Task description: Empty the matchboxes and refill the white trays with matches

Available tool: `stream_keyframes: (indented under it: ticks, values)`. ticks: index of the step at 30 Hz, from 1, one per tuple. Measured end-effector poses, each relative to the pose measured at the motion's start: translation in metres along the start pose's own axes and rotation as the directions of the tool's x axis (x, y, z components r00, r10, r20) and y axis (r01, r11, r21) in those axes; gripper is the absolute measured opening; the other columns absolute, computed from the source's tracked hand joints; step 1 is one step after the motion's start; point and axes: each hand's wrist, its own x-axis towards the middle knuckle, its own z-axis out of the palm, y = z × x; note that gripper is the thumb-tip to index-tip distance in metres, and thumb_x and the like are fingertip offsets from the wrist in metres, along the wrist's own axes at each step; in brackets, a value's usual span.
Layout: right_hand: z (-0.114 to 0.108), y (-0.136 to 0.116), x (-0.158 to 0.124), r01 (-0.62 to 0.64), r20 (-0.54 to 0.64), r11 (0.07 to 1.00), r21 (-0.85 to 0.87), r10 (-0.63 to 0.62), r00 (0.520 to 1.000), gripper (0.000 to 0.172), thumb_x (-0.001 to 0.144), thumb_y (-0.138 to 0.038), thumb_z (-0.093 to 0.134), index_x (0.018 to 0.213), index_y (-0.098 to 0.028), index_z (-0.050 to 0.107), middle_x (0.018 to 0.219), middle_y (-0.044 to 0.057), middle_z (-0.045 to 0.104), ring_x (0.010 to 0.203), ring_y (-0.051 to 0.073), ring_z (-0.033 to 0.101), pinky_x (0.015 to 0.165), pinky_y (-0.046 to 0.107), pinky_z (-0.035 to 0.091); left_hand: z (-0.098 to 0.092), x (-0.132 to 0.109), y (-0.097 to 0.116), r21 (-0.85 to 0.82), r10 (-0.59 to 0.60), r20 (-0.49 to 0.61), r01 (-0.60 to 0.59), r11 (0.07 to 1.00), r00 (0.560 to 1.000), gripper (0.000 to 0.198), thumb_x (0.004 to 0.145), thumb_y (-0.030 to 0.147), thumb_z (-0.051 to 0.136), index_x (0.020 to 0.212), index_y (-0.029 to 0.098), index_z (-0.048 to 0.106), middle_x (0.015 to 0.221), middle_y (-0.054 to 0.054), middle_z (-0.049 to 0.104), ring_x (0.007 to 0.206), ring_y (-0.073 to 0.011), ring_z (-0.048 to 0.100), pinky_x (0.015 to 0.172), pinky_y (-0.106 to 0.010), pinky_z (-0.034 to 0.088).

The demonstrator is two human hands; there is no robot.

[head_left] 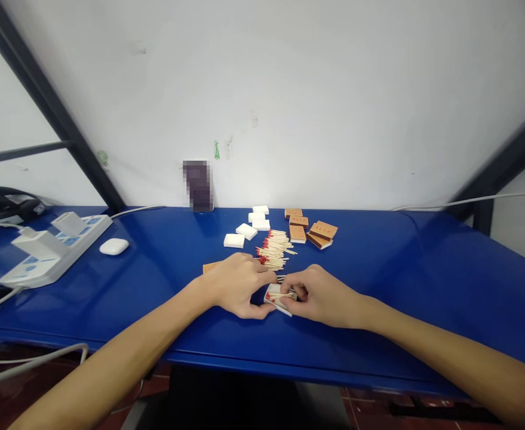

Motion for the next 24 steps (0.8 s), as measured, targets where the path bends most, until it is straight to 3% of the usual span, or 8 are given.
stream_keyframes:
  ticks: [8,14,24]
  values:
    - [0.001,0.003,-0.001,0.05,0.003,0.999,-0.017,-0.05,0.999,0.014,0.084,-0.023,0.059,0.074,-0.018,0.067,0.046,-0.008,0.041,0.044,0.008,0.037,0.05,0.023,0.028,0.005,0.0,-0.001,0.0,-0.003,-0.002,0.003,1.0,1.0,0.041,0.08,0.059,0.059,0.073,0.019,0.055,0.062,0.0,0.059,0.054,-0.0157,0.055,0.058,-0.029,0.04]
    - [-0.006,0.005,-0.001,0.115,0.084,0.993,-0.029,-0.113,0.99,0.018,0.09,-0.024,0.055,0.075,-0.019,0.064,0.048,-0.009,0.038,0.044,0.007,0.033,0.05,0.023,0.026,0.006,0.001,0.0,0.018,0.015,-0.018,-0.014,1.0,1.0,0.045,0.08,0.063,0.058,0.072,0.019,0.055,0.059,0.0,0.058,0.052,-0.0152,0.053,0.054,-0.029,0.036]
    - [-0.016,0.005,-0.006,0.18,0.143,0.951,-0.252,-0.148,0.979,0.02,0.093,-0.03,0.054,0.078,-0.02,0.061,0.061,-0.003,0.054,0.056,0.012,0.044,0.056,0.027,0.025,0.008,0.002,0.001,0.031,0.063,-0.108,-0.06,0.998,0.992,0.046,0.081,0.063,0.057,0.073,0.018,0.057,0.059,0.0,0.057,0.052,-0.0146,0.053,0.052,-0.029,0.034]
